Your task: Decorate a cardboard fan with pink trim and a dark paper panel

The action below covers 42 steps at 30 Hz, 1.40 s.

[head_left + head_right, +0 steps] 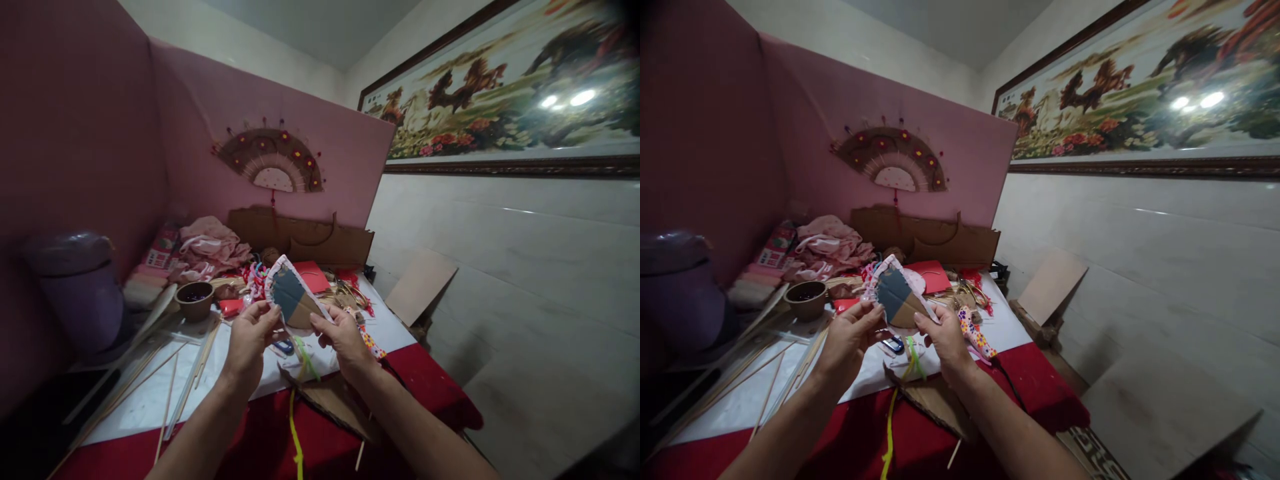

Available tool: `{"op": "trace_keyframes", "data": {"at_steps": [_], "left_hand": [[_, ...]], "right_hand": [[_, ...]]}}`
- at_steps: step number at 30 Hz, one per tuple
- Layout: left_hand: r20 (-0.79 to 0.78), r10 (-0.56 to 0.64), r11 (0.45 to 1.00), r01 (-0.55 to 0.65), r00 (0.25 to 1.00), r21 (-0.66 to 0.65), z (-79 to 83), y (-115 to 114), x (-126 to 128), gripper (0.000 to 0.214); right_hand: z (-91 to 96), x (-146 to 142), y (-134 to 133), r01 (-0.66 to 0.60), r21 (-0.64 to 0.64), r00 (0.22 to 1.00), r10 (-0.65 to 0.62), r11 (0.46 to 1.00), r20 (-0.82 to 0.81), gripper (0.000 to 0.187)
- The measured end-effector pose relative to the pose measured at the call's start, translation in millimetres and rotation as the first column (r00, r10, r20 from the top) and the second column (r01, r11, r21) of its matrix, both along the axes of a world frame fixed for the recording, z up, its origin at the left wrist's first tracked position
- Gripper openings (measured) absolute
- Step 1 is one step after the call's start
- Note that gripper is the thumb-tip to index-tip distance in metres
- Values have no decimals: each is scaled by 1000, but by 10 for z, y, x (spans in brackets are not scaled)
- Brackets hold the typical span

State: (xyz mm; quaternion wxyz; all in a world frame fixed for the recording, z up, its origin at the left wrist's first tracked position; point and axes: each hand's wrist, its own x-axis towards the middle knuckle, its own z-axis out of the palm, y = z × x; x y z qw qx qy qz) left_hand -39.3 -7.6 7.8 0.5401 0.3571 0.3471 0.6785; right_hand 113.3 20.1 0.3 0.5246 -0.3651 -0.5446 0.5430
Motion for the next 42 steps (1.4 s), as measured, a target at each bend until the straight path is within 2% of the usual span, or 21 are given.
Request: {"op": "trace_keyframes", "data": {"at_steps": [4, 6, 8, 9, 10, 11, 12, 14, 15, 17, 19, 23, 28, 32, 37, 40, 42], "left_hand": [[4, 7, 1000, -7, 1000, 7, 2, 8, -5, 29], [14, 134, 989, -134, 991, 54, 22, 21, -22, 32], [2, 344, 929, -341, 939, 142, 50, 25, -40, 34], [-17, 424, 890, -414, 905, 191, 66, 21, -45, 34], [-49, 457, 870, -435, 888, 232, 80, 13, -45, 34], [-87, 439, 877, -405, 894, 258, 92, 1, -37, 33], [-127, 374, 907, -333, 919, 258, 99, -13, -22, 33], [-173, 117, 978, -83, 978, 191, 97, -42, 27, 36], [-165, -35, 987, 60, 986, 150, 88, -55, 58, 38], [-121, -281, 950, 294, 952, 108, 62, -79, 117, 45], [-89, -376, 918, 384, 922, 98, 35, -99, 153, 49], [-47, -326, 943, 329, 944, 54, 8, -116, 139, 41], [-44, -319, 946, 321, 947, 38, -6, -95, 101, 43], [-72, -342, 938, 344, 937, 31, -26, -85, 126, 40], [-117, -322, 945, 327, 940, 25, -43, -82, 146, 27], [-106, -277, 960, 280, 955, 13, -14, -71, 108, 24], [-49, -194, 981, 194, 980, 7, 33, -58, 59, 25]], "right_hand": [[94, 74, 23, 1, -4, 997, -1, 1000, -74, 20], [184, 148, 60, -9, -3, 990, 9, 1000, -139, 20], [278, 230, 108, -41, 14, 984, 43, 999, -175, 25], [320, 264, 131, -62, 26, 984, 66, 998, -165, 27], [356, 289, 150, -85, 35, 987, 89, 996, -132, 28], [385, 301, 162, -110, 42, 990, 114, 993, -86, 28], [407, 298, 167, -136, 45, 990, 138, 990, -31, 27], [433, 247, 151, -188, 57, 981, 184, 981, 66, 23], [439, 203, 131, -210, 72, 974, 203, 975, 100, 22], [442, 93, 75, -232, 113, 967, 216, 966, 135, 20], [439, -14, 16, -221, 149, 968, 197, 964, 156, 18], [433, -102, -46, -231, 202, 957, 185, 952, 223, 23], [395, -1, -27, -130, 370, 951, 10, 920, 308, 24], [312, 55, -31, -33, 358, 958, -72, 933, 276, 14], [234, 35, -40, 2, 358, 962, -99, 934, 253, 10], [261, 79, 2, 99, 407, 951, -207, 908, 229, 16], [325, 155, 37, 226, 416, 944, -304, 881, 131, 22]]}}
